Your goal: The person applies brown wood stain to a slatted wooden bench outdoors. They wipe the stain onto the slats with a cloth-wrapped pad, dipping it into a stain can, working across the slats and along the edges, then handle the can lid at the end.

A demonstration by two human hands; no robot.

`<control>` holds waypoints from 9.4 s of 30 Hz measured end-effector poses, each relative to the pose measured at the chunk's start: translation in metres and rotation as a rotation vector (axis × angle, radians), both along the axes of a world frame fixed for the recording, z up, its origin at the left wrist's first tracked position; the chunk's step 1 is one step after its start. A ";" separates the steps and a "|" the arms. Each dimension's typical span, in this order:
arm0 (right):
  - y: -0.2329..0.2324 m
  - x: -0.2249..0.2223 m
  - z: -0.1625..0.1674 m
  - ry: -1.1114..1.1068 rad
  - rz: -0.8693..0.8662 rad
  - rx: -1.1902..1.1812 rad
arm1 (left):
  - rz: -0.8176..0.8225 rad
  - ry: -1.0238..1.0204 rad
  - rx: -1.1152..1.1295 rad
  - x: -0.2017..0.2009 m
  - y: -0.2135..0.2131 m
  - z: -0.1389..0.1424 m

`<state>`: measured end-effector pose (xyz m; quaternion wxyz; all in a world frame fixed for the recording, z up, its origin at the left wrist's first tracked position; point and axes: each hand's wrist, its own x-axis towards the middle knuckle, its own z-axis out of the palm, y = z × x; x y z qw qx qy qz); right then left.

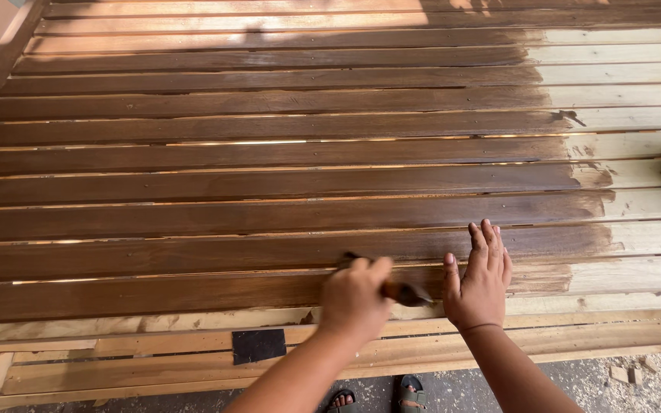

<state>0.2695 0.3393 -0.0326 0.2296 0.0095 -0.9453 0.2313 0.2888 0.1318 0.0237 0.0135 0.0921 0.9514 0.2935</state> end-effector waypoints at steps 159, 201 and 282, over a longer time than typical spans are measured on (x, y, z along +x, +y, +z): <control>0.211 -0.136 -0.002 0.000 0.226 -0.437 | 0.421 0.341 0.577 -0.100 0.119 -0.069; 0.322 -0.056 -0.014 0.010 0.164 -0.469 | 0.342 0.103 -0.380 -0.049 0.211 -0.029; 0.592 -0.118 -0.016 -0.040 -0.202 -0.651 | -0.137 -0.064 0.845 -0.243 0.596 0.172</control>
